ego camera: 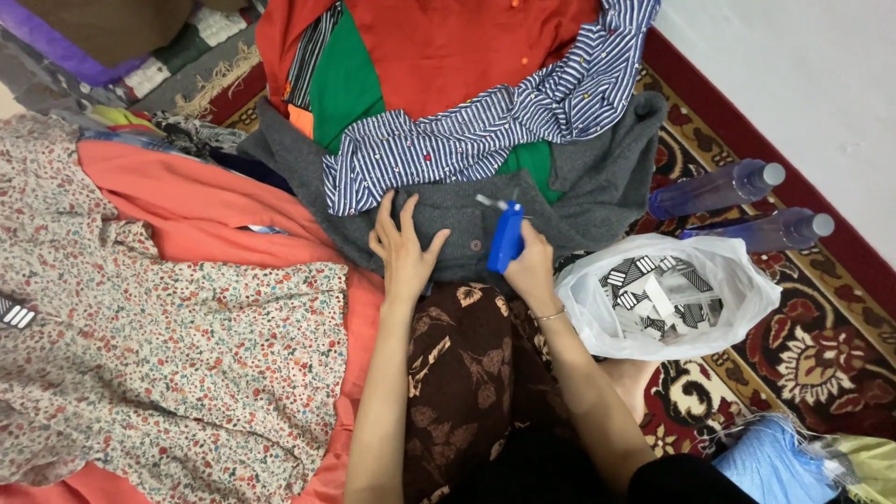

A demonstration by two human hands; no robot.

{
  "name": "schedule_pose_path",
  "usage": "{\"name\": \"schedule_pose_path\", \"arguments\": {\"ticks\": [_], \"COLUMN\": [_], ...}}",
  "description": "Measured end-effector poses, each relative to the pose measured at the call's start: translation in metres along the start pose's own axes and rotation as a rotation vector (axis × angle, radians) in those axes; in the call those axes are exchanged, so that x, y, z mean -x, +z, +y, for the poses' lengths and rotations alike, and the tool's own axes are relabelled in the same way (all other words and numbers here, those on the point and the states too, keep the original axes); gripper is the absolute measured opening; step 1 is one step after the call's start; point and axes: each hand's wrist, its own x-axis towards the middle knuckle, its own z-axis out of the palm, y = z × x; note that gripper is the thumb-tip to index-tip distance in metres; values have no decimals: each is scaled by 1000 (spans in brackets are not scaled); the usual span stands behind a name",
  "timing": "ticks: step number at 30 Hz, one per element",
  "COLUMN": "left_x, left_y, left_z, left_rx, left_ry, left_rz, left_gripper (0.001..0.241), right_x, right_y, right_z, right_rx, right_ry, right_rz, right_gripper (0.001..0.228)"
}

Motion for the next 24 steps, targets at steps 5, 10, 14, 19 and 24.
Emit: {"name": "schedule_pose_path", "arguments": {"ticks": [5,10,14,19,24], "left_x": [-1,-5,-7,-5,0], "left_y": [8,6,8,10,-1], "left_z": [-8,-7,-10,-12,-3], "left_rx": [-13,-27,-33,-42,79], "left_ry": [-51,-115,-162,-166,-168], "left_rz": [-4,6,-18,-24,-27], "left_gripper": [85,109,117,117,105], "right_x": [-5,-18,-19,-13,4], "right_y": [-33,-58,-71,-79,-100], "right_z": [-25,-35,-51,-29,-28], "right_rx": [-327,-569,-853,-1050,-1162], "right_ry": [116,98,296,364,445], "right_rz": [198,312,342,324,301], "right_gripper": [21,18,18,16,19]}}
